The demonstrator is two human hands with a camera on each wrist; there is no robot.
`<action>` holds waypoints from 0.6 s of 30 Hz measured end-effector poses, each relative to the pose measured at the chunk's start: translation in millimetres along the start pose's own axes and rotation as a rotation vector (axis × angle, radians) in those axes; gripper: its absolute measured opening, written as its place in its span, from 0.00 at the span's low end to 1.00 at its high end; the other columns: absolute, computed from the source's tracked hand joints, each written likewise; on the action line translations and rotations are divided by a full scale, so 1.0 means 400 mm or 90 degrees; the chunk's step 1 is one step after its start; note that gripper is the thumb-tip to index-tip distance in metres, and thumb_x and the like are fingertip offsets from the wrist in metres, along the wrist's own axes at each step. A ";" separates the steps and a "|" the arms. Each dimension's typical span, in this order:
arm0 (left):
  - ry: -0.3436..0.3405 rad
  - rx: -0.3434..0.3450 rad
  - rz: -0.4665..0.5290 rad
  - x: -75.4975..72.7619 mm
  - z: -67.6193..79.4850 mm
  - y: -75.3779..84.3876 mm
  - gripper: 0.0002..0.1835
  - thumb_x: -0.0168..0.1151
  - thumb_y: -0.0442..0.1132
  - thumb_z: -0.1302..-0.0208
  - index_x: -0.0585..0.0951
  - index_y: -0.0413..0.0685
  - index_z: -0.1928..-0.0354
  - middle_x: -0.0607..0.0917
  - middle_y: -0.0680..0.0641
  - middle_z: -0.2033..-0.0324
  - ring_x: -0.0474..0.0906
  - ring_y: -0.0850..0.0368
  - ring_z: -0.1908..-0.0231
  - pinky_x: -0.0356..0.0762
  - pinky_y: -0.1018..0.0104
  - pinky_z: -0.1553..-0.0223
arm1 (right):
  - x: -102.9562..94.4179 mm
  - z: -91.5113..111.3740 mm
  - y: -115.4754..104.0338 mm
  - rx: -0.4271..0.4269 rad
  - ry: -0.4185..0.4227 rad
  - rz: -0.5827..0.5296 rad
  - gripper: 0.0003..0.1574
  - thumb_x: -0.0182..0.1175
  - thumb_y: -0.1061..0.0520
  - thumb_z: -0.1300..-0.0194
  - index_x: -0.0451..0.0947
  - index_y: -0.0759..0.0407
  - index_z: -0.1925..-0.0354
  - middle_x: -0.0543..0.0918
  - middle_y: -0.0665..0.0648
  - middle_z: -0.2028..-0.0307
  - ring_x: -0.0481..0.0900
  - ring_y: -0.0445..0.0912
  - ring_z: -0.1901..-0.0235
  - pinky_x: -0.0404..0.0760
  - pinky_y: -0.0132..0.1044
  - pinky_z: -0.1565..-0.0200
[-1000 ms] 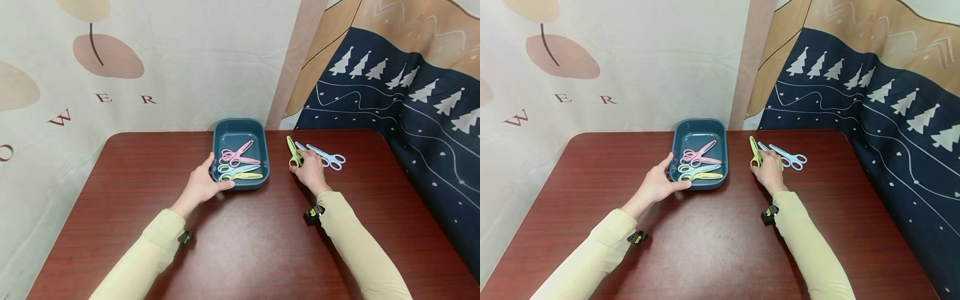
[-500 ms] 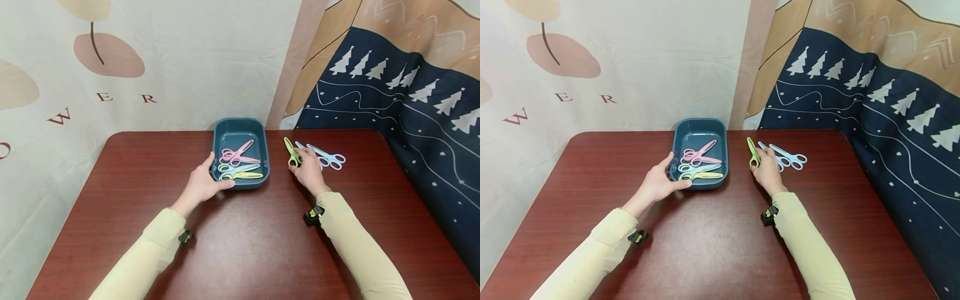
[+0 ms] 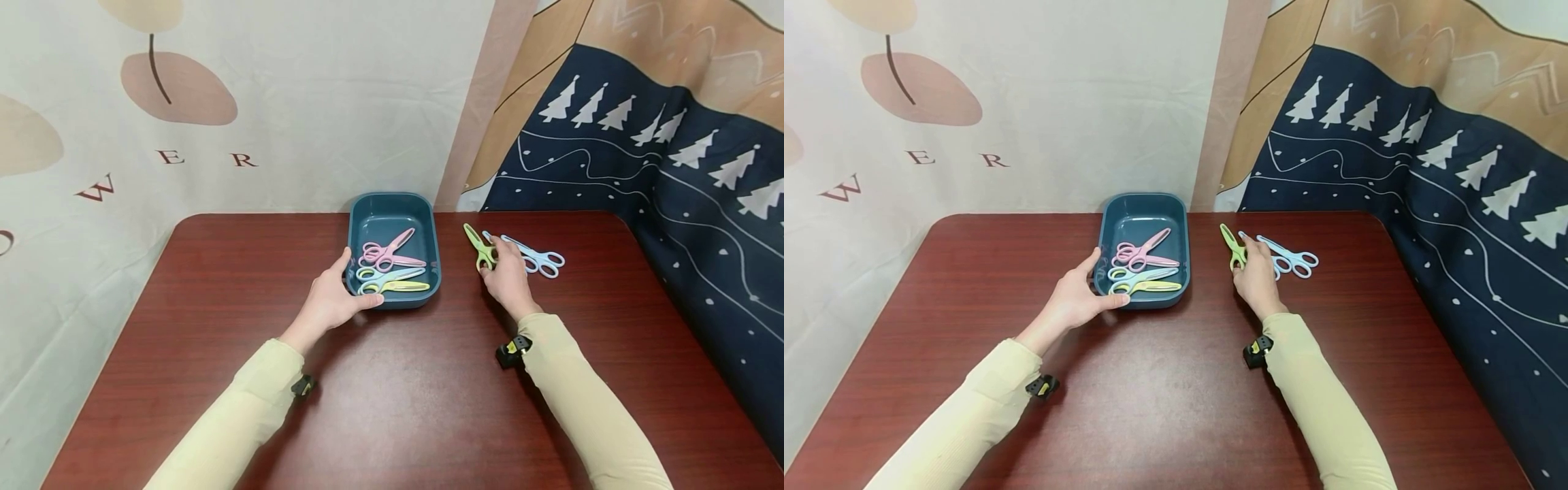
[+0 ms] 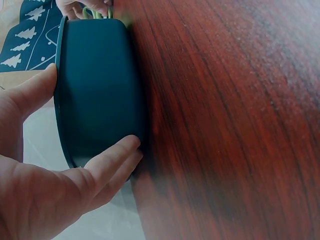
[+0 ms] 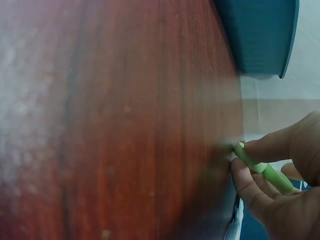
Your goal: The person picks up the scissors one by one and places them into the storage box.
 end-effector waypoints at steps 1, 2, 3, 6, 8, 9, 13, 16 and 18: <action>0.000 0.000 0.000 0.000 0.000 0.000 0.63 0.79 0.53 0.45 0.48 0.47 0.17 0.65 0.37 0.24 0.64 0.38 0.27 0.67 0.45 0.29 | -0.001 -0.001 0.000 -0.001 0.002 -0.001 0.41 0.65 0.71 0.38 0.66 0.71 0.28 0.71 0.75 0.35 0.73 0.67 0.39 0.72 0.59 0.37; 0.000 -0.001 -0.001 0.000 0.000 -0.001 0.63 0.79 0.53 0.45 0.48 0.47 0.17 0.65 0.37 0.24 0.64 0.37 0.27 0.67 0.45 0.29 | -0.002 -0.002 0.000 -0.003 0.004 -0.004 0.40 0.65 0.71 0.39 0.67 0.72 0.29 0.71 0.75 0.36 0.73 0.67 0.40 0.73 0.58 0.37; 0.001 -0.001 -0.002 0.000 0.000 -0.002 0.63 0.79 0.53 0.45 0.48 0.47 0.17 0.65 0.37 0.24 0.64 0.37 0.27 0.67 0.45 0.29 | -0.003 -0.002 -0.001 -0.006 0.008 -0.005 0.40 0.65 0.71 0.39 0.67 0.72 0.29 0.71 0.75 0.36 0.74 0.67 0.40 0.72 0.58 0.37; 0.000 -0.001 -0.004 0.000 0.000 -0.002 0.63 0.79 0.53 0.45 0.48 0.47 0.17 0.65 0.36 0.24 0.64 0.37 0.27 0.67 0.44 0.29 | -0.009 -0.002 -0.002 -0.008 0.013 -0.013 0.38 0.64 0.72 0.39 0.69 0.73 0.31 0.72 0.75 0.37 0.74 0.67 0.41 0.72 0.58 0.37; 0.000 -0.001 -0.003 0.000 0.000 -0.001 0.63 0.79 0.53 0.45 0.48 0.47 0.17 0.65 0.36 0.24 0.64 0.37 0.27 0.67 0.44 0.29 | -0.012 -0.001 0.000 0.000 0.010 -0.017 0.37 0.64 0.72 0.39 0.70 0.73 0.31 0.72 0.75 0.36 0.73 0.67 0.38 0.69 0.58 0.35; 0.000 -0.001 -0.003 0.000 0.001 0.000 0.63 0.79 0.53 0.45 0.48 0.47 0.17 0.65 0.36 0.24 0.64 0.37 0.27 0.67 0.45 0.29 | -0.013 -0.001 0.001 0.005 0.007 -0.019 0.36 0.64 0.72 0.38 0.70 0.73 0.31 0.71 0.75 0.35 0.72 0.67 0.37 0.68 0.59 0.34; 0.001 -0.001 -0.001 0.000 0.001 0.000 0.63 0.80 0.53 0.45 0.49 0.47 0.17 0.65 0.36 0.24 0.64 0.37 0.27 0.66 0.45 0.29 | -0.020 0.002 0.006 0.024 0.002 -0.027 0.35 0.63 0.71 0.37 0.70 0.72 0.32 0.72 0.75 0.36 0.71 0.67 0.36 0.68 0.59 0.34; 0.002 0.000 -0.001 0.000 0.000 0.000 0.63 0.80 0.53 0.45 0.49 0.47 0.17 0.65 0.37 0.24 0.64 0.37 0.27 0.66 0.45 0.29 | -0.023 0.004 0.007 0.029 0.002 -0.037 0.35 0.63 0.72 0.37 0.70 0.72 0.32 0.76 0.75 0.40 0.76 0.67 0.41 0.73 0.58 0.38; 0.003 0.000 0.000 0.000 0.000 0.000 0.63 0.80 0.53 0.45 0.49 0.47 0.17 0.66 0.37 0.24 0.64 0.37 0.27 0.67 0.45 0.29 | -0.025 0.005 0.008 0.033 -0.002 -0.045 0.35 0.63 0.72 0.37 0.70 0.72 0.31 0.78 0.75 0.43 0.79 0.65 0.45 0.77 0.56 0.41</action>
Point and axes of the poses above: each hand's wrist, its own z-axis away from the middle knuckle, its own x-axis out of the palm, y = z × x, the point moved 5 cm from there along -z, towards the middle knuckle
